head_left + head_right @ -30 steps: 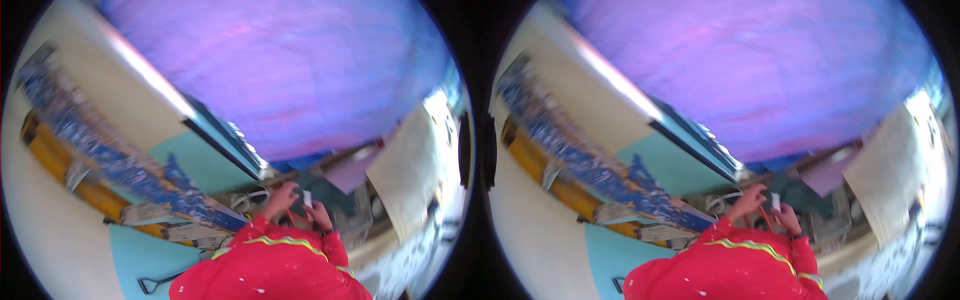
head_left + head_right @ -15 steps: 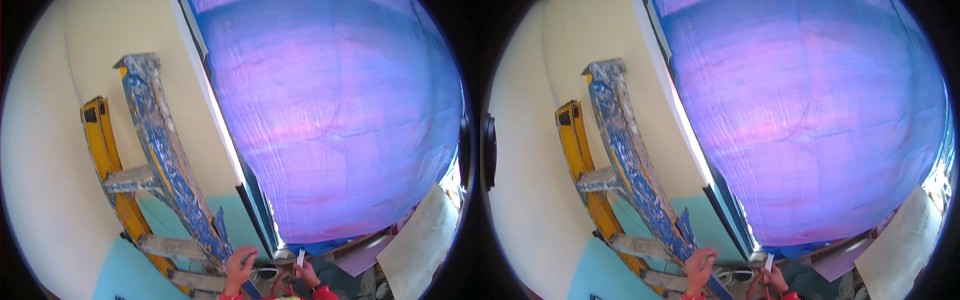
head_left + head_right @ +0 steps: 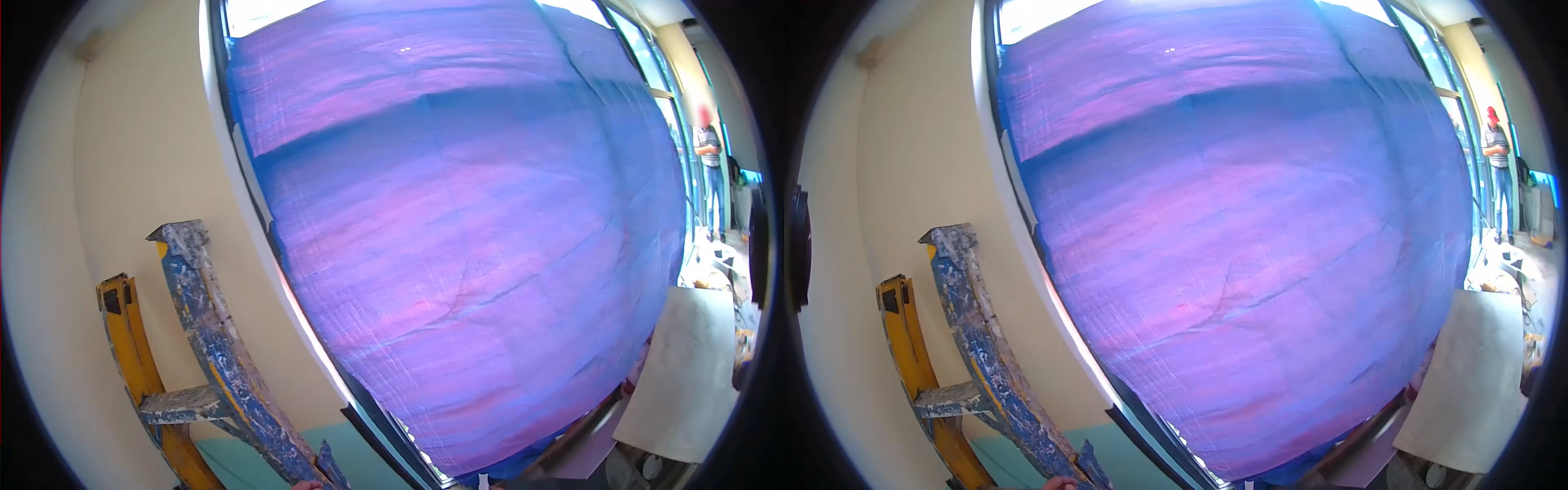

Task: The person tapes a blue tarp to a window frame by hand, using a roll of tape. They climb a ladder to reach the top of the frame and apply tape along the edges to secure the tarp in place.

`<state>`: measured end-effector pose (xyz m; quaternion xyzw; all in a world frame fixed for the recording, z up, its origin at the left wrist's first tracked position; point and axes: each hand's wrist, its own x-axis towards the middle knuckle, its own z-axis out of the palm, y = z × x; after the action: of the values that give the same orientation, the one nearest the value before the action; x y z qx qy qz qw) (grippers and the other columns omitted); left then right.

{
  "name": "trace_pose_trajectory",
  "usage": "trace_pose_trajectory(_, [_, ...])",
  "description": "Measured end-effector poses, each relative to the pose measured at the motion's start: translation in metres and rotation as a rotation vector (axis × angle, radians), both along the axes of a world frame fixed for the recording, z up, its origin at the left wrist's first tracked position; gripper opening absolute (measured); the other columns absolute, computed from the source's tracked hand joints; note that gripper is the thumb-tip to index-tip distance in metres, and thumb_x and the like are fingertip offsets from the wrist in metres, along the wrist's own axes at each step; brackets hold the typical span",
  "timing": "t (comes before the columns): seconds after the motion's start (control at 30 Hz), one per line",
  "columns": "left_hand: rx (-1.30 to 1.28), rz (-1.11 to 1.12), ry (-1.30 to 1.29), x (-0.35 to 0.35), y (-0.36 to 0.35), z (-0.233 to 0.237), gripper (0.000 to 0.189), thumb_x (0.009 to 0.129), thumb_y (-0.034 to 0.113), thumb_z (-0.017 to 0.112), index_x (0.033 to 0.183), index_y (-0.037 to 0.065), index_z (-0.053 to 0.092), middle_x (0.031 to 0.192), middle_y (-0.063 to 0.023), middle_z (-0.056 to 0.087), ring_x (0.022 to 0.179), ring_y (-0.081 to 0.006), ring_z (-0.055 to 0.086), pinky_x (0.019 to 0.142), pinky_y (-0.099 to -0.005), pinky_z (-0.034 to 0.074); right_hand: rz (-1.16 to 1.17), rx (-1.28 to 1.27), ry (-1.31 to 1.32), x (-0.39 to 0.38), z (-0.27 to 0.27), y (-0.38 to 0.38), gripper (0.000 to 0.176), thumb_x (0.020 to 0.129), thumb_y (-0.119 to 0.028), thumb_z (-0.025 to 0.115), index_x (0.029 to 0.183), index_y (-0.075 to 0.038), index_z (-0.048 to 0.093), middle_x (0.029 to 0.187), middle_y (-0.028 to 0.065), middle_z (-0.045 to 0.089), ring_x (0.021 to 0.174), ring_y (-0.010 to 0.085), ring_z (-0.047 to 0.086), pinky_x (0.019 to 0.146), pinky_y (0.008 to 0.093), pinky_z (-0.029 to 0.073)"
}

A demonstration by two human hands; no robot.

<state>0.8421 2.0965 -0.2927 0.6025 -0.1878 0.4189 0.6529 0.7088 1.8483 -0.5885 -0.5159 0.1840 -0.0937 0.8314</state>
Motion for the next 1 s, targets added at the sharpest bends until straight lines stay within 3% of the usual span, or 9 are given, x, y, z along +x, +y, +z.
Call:
trace_pose_trajectory(0.07, [0.087, 0.047, -0.060, 0.000, -0.006, 0.004, 0.015, 0.096, 0.007, 0.057, 0.109, 0.000, 0.056, 0.100, -0.0103, 0.058, 0.091, -0.0205, 0.054, 0.083, -0.0340, 0.046, -0.023, -0.019, 0.020, -0.002, -0.003, -0.004, 0.022, 0.093, -0.020, 0.063, 0.107, -0.004, 0.061, 0.082, 0.0035, 0.064, 0.070, 0.0135, 0.059, 0.058, 0.0307, 0.048])
trace_pose_trajectory(0.13, [0.891, -0.088, 0.001, 0.064, 0.067, -0.009, 0.015, 0.096, 0.007, 0.057, 0.109, 0.000, 0.057, 0.102, -0.0103, 0.058, 0.093, -0.0207, 0.054, 0.084, -0.0336, 0.046, -0.055, -0.047, 0.040, -0.006, -0.010, -0.008, 0.021, 0.093, -0.019, 0.062, 0.106, -0.004, 0.061, 0.081, 0.0032, 0.063, 0.070, 0.0135, 0.059, 0.057, 0.0310, 0.048])
trace_pose_trajectory(0.23, [0.151, -0.140, -0.016, -0.006, -0.040, 0.016, 0.015, 0.096, 0.010, 0.060, 0.107, 0.001, 0.059, 0.099, -0.0082, 0.059, 0.090, -0.0188, 0.055, 0.082, -0.0325, 0.047, -0.120, 0.069, 0.027, -0.013, -0.018, -0.012, 0.017, 0.092, -0.017, 0.062, 0.104, -0.005, 0.060, 0.079, 0.0027, 0.063, 0.068, 0.0134, 0.058, 0.055, 0.0314, 0.047])
trace_pose_trajectory(0.3, [0.230, -0.529, 0.204, 0.023, -0.056, -0.006, 0.018, 0.095, 0.014, 0.062, 0.108, 0.002, 0.062, 0.094, -0.0052, 0.060, 0.085, -0.0163, 0.055, 0.079, -0.0306, 0.046, -0.175, 0.252, -0.016, -0.022, -0.012, -0.014, 0.013, 0.092, -0.015, 0.062, 0.101, -0.006, 0.059, 0.077, 0.0021, 0.062, 0.066, 0.0132, 0.058, 0.053, 0.0318, 0.046])
trace_pose_trajectory(0.43, [1.346, -0.617, 0.146, 0.034, -0.082, -0.076, 0.047, 0.091, 0.019, 0.064, 0.134, 0.003, 0.050, 0.102, -0.0177, 0.063, 0.086, -0.0288, 0.062, 0.078, -0.0372, 0.050, -0.200, -0.404, 0.160, -0.050, -0.011, -0.025, 0.018, 0.100, -0.018, 0.048, 0.109, -0.006, 0.058, 0.092, 0.0066, 0.066, 0.081, 0.0186, 0.064, 0.070, 0.0333, 0.053])
trace_pose_trajectory(0.53, [1.555, -1.231, 0.455, 0.030, -0.114, -0.112, 0.055, 0.091, 0.026, 0.065, 0.137, 0.001, 0.046, 0.110, -0.0185, 0.064, 0.099, -0.0293, 0.063, 0.086, -0.0396, 0.050, -0.166, -0.442, 0.430, -0.072, -0.048, -0.052, 0.033, 0.088, -0.036, 0.069, 0.091, -0.004, 0.063, 0.076, 0.0046, 0.066, 0.069, 0.0150, 0.064, 0.064, 0.0323, 0.050])
trace_pose_trajectory(0.67, [1.598, -1.269, 0.426, -0.016, -0.157, -0.049, 0.049, 0.091, 0.030, 0.065, 0.132, 0.005, 0.056, 0.106, -0.0130, 0.069, 0.092, -0.0282, 0.066, 0.082, -0.0414, 0.053, -0.311, -0.459, 0.577, -0.116, -0.045, -0.050, 0.029, 0.086, -0.030, 0.069, 0.082, -0.002, 0.064, 0.075, 0.0094, 0.067, 0.067, 0.0171, 0.066, 0.058, 0.0332, 0.049])
trace_pose_trajectory(0.73, [1.573, -1.153, -0.488, -0.010, -0.207, -0.028, 0.038, 0.095, 0.022, 0.058, 0.128, 0.003, 0.053, 0.117, -0.0182, 0.063, 0.103, -0.0336, 0.064, 0.087, -0.0413, 0.051, -0.380, -0.473, 0.633, -0.133, -0.077, -0.050, 0.039, 0.079, -0.038, 0.070, 0.075, 0.000, 0.066, 0.070, 0.0138, 0.067, 0.068, 0.0242, 0.067, 0.061, 0.0388, 0.051])
trace_pose_trajectory(1.0, [1.164, -1.211, -1.586, -0.193, -0.264, 0.239, 0.036, 0.086, 0.017, 0.062, 0.118, 0.002, 0.057, 0.105, -0.0106, 0.059, 0.098, -0.0261, 0.061, 0.082, -0.0390, 0.046, -0.387, -0.429, 0.674, -0.161, -0.091, -0.033, 0.037, 0.079, -0.038, 0.068, 0.080, -0.001, 0.069, 0.074, 0.0155, 0.068, 0.069, 0.0287, 0.068, 0.065, 0.0429, 0.051])
